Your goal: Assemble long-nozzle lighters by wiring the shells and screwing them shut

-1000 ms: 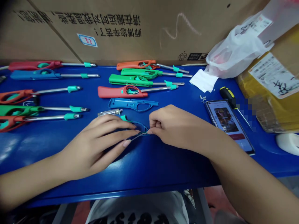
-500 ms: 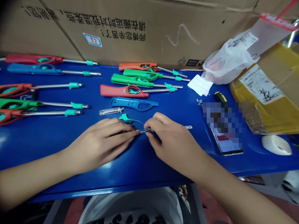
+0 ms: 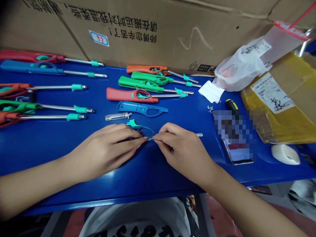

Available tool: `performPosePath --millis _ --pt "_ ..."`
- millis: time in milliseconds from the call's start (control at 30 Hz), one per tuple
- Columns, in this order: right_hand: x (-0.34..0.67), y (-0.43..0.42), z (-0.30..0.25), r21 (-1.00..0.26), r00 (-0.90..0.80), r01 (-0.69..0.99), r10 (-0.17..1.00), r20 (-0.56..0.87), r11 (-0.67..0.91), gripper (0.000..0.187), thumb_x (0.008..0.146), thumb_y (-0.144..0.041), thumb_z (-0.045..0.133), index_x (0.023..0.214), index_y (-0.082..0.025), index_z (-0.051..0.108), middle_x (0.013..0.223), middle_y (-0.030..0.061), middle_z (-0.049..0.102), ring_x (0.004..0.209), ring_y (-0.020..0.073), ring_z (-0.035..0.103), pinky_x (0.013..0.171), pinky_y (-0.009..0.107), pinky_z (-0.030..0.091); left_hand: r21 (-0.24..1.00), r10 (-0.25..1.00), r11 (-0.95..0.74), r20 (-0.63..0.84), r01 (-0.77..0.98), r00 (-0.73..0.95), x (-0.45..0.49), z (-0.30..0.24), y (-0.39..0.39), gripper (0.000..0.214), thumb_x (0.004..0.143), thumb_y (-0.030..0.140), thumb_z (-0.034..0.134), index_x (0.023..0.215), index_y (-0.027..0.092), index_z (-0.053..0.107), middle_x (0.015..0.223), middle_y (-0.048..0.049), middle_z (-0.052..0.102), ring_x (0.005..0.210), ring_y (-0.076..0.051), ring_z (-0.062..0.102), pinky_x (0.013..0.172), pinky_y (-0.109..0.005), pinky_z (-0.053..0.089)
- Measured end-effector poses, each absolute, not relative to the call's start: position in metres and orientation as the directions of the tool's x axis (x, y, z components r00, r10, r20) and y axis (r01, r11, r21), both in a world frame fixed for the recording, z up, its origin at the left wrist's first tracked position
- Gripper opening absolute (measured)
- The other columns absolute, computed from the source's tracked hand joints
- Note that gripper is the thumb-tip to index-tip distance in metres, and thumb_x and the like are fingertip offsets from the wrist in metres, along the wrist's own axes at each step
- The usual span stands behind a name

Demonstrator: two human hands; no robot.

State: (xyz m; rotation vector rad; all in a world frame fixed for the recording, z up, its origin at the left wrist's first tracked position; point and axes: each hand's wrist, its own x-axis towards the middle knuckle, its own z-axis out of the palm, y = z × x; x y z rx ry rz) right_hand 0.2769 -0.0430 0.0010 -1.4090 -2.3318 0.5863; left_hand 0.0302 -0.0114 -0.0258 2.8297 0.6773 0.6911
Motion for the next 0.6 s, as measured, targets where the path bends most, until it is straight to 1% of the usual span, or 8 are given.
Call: performPosePath --millis 133,233,300,433,600 --pt "0.277 -0.038 0.004 -0.535 -0.470 0.728 0.880 0.064 0.428 0.018 0.100 -0.017 0.056 0.100 -0.021 0.073 0.099 0.0045 0.071 0.083 0.0158 0.067 0.073 0.030 0.051 0.245 0.458 -0.888 0.401 0.389 0.793 0.030 -0.025 -0.012 0.025 0.105 0.020 0.053 0.122 0.015 0.071 0.110 -0.0086 0.074 0.095 -0.021 0.067 0.083 -0.036 0.055" --pt "0.278 -0.030 0.007 -0.546 -0.496 0.717 0.868 0.038 0.434 0.012 0.095 -0.012 0.060 0.096 -0.020 0.070 0.094 0.0028 0.069 0.075 0.0136 0.063 0.068 0.028 0.048 0.249 0.454 -0.890 0.397 0.383 0.797 0.030 -0.025 -0.012 0.025 0.105 0.020 0.053 0.123 0.015 0.070 0.111 -0.0090 0.074 0.096 -0.022 0.067 0.084 -0.036 0.055" --pt "0.279 -0.024 0.008 -0.569 -0.505 0.712 0.863 -0.008 0.412 0.011 0.091 -0.011 0.062 0.094 -0.020 0.069 0.090 0.0013 0.068 0.069 0.0117 0.060 0.065 0.027 0.047 0.251 0.453 -0.890 0.397 0.380 0.798 0.029 -0.025 -0.012 0.025 0.105 0.020 0.053 0.122 0.015 0.071 0.111 -0.0094 0.074 0.096 -0.022 0.068 0.084 -0.036 0.055" --pt "0.279 -0.015 0.010 -0.608 -0.498 0.715 0.862 -0.094 0.347 0.009 0.089 -0.013 0.063 0.089 -0.020 0.067 0.081 -0.0018 0.064 0.062 0.0100 0.055 0.061 0.026 0.043 0.258 0.457 -0.888 0.398 0.381 0.796 0.029 -0.025 -0.013 0.025 0.103 0.019 0.055 0.122 0.015 0.071 0.111 -0.0097 0.073 0.095 -0.023 0.068 0.083 -0.037 0.055" --pt "0.279 -0.011 0.010 -0.635 -0.492 0.708 0.861 -0.129 0.310 0.006 0.089 -0.015 0.063 0.087 -0.020 0.066 0.074 -0.0037 0.059 0.057 0.0094 0.049 0.059 0.026 0.040 0.277 0.463 -0.884 0.397 0.378 0.792 0.030 -0.025 -0.013 0.025 0.103 0.018 0.055 0.122 0.014 0.072 0.111 -0.0094 0.073 0.095 -0.023 0.068 0.084 -0.039 0.055"
